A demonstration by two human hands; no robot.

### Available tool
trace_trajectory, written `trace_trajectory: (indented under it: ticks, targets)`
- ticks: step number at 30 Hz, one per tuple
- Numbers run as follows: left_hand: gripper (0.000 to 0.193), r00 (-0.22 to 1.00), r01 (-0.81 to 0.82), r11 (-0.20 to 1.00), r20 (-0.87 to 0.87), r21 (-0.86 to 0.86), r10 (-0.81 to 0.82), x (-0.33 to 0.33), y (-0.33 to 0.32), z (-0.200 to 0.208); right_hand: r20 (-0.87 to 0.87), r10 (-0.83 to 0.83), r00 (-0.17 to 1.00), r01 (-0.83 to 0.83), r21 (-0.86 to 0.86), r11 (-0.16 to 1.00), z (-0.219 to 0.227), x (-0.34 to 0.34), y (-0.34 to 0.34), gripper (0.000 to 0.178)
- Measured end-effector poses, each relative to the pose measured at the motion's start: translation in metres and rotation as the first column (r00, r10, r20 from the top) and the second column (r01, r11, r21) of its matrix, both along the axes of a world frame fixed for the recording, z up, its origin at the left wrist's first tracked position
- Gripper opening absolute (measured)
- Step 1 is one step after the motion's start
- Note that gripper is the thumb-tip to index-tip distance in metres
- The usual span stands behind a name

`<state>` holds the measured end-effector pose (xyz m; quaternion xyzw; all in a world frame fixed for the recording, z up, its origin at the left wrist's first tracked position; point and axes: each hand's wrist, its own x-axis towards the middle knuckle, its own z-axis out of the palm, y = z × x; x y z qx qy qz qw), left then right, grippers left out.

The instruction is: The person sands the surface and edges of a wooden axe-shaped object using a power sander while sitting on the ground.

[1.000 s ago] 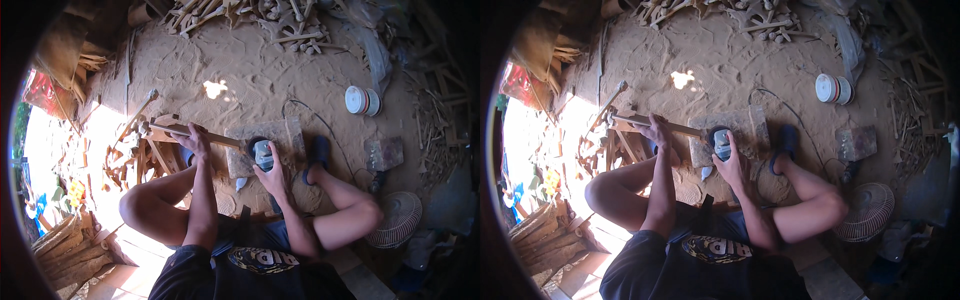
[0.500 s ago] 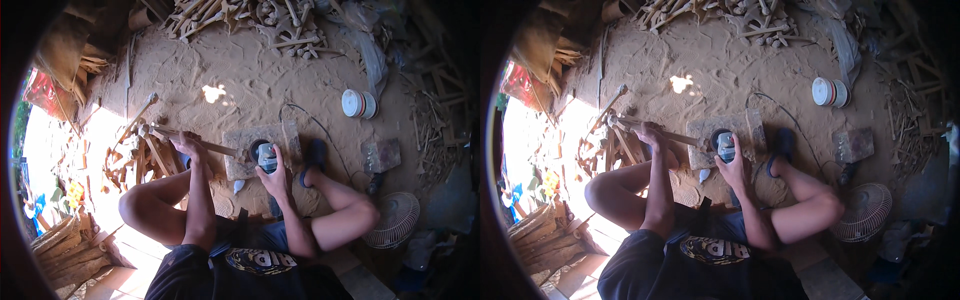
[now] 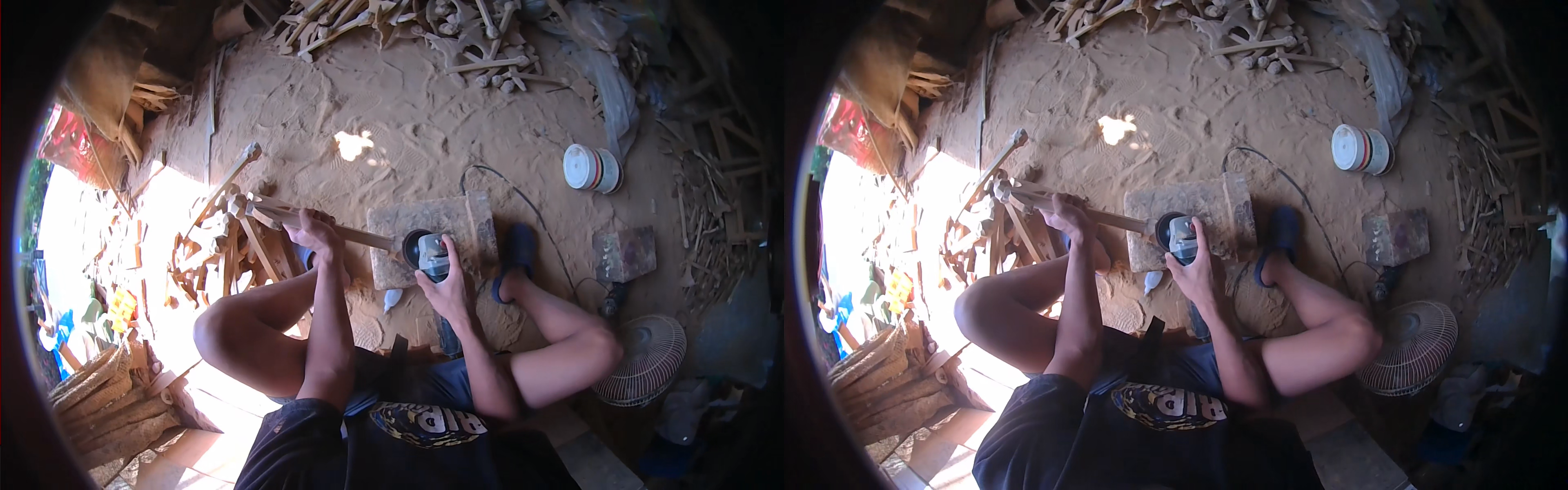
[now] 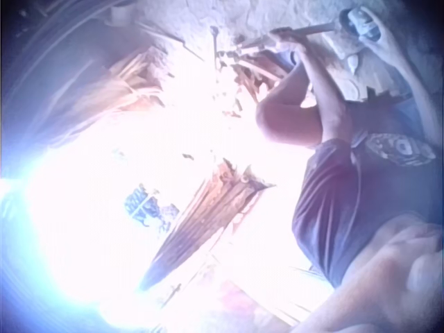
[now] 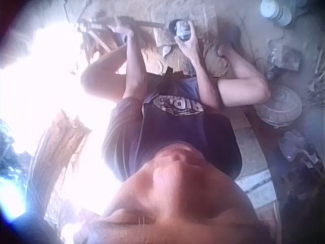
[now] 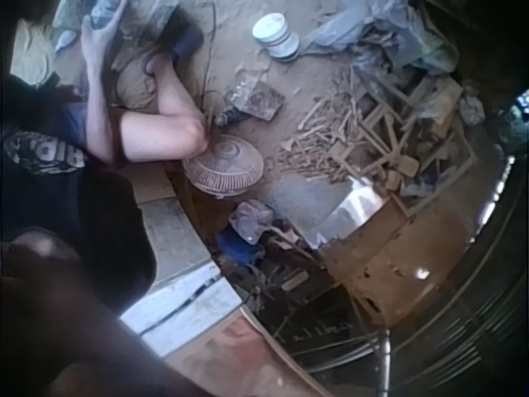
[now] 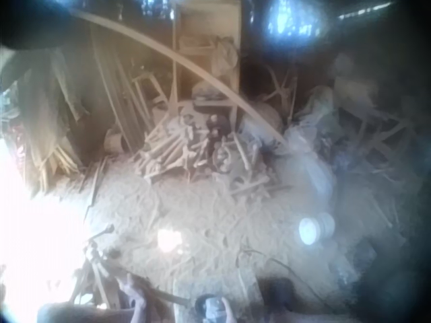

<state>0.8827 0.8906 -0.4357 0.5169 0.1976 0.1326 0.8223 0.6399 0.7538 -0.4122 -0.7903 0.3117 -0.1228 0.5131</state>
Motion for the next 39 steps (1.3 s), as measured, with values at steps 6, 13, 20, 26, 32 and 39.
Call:
trace_trajectory:
  ticks: [6, 13, 20, 26, 32, 39]
  targets:
    - [0.021, 0.998, 0.053, 0.998, 0.040, -0.019, -0.053, -0.001, 0.006, -0.002, -0.094, -0.002, 0.996, 0.004, 0.019, 1.000, 0.009, 0.001, -0.002, 0.096]
    - [0.017, 0.997, 0.071, 0.997, 0.035, -0.034, -0.069, 0.004, 0.001, -0.009, -0.141, -0.025, 0.990, 0.022, -0.022, 1.000, 0.001, -0.002, -0.005, 0.095]
    - [0.009, 0.988, -0.030, 0.996, -0.151, -0.089, 0.017, 0.068, 0.025, -0.086, 0.099, -0.094, 0.991, 0.089, 0.050, 0.995, -0.003, -0.003, -0.011, 0.092]
    - [0.025, 0.929, -0.120, 0.971, -0.369, -0.207, 0.036, 0.087, 0.056, -0.138, -0.064, -0.033, 0.997, 0.034, 0.018, 0.999, 0.012, 0.001, -0.010, 0.092]
    - [0.021, 0.912, -0.084, 0.976, -0.410, -0.202, -0.007, 0.073, 0.033, -0.143, -0.082, 0.015, 0.996, -0.010, 0.061, 0.998, 0.010, 0.012, -0.010, 0.094]
    - [0.020, 0.936, -0.079, 0.982, -0.353, -0.171, 0.014, 0.077, 0.038, -0.143, -0.087, 0.115, 0.990, -0.111, 0.045, 0.993, 0.003, 0.025, -0.004, 0.094]
